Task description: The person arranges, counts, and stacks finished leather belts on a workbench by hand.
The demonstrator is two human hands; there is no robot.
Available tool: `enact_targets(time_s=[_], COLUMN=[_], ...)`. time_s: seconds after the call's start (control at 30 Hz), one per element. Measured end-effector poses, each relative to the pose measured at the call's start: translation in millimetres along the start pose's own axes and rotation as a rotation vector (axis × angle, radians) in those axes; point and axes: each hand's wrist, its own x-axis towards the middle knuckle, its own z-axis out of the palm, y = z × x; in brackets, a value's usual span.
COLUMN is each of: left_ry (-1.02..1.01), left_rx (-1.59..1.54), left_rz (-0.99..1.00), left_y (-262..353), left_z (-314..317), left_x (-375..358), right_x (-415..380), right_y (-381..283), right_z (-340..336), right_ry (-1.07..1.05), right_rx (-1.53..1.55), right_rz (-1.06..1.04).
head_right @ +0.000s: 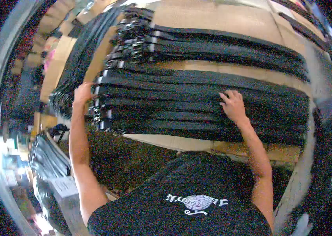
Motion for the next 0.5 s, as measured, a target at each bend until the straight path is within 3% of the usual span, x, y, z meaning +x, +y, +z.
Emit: enact_targets(time_s=[0.07,0.13,0.2,0.23,0.33,0.5], left_ry=[0.005,0.321,0.313,0.283,0.259,0.393], left_rx=[0.069,-0.152,-0.452,-0.446,-0.432,-0.440], left_rz=[-0.017,0.286,0.669,0.721,0.731,0.728], left_y=[34,87,150,181,230,238], left_z=[-20,-21,4,18,61,118], left_x=[-17,-28,-28,-37,-47,-44], right_x=[0,0,1,-2,-21,-82], right_y=[5,7,9,11,36,115], right_z=[6,8,4,2,-12,-53], right_ry=[-0.008,-0.015,-0.064,-0.072,-0.041,-0.010], right_rx=[0.020,0.019,-0.023,-0.023,-0.089,-0.271], right_rz=[-0.032,-0.041,-0.034,0.013,0.120,0.376])
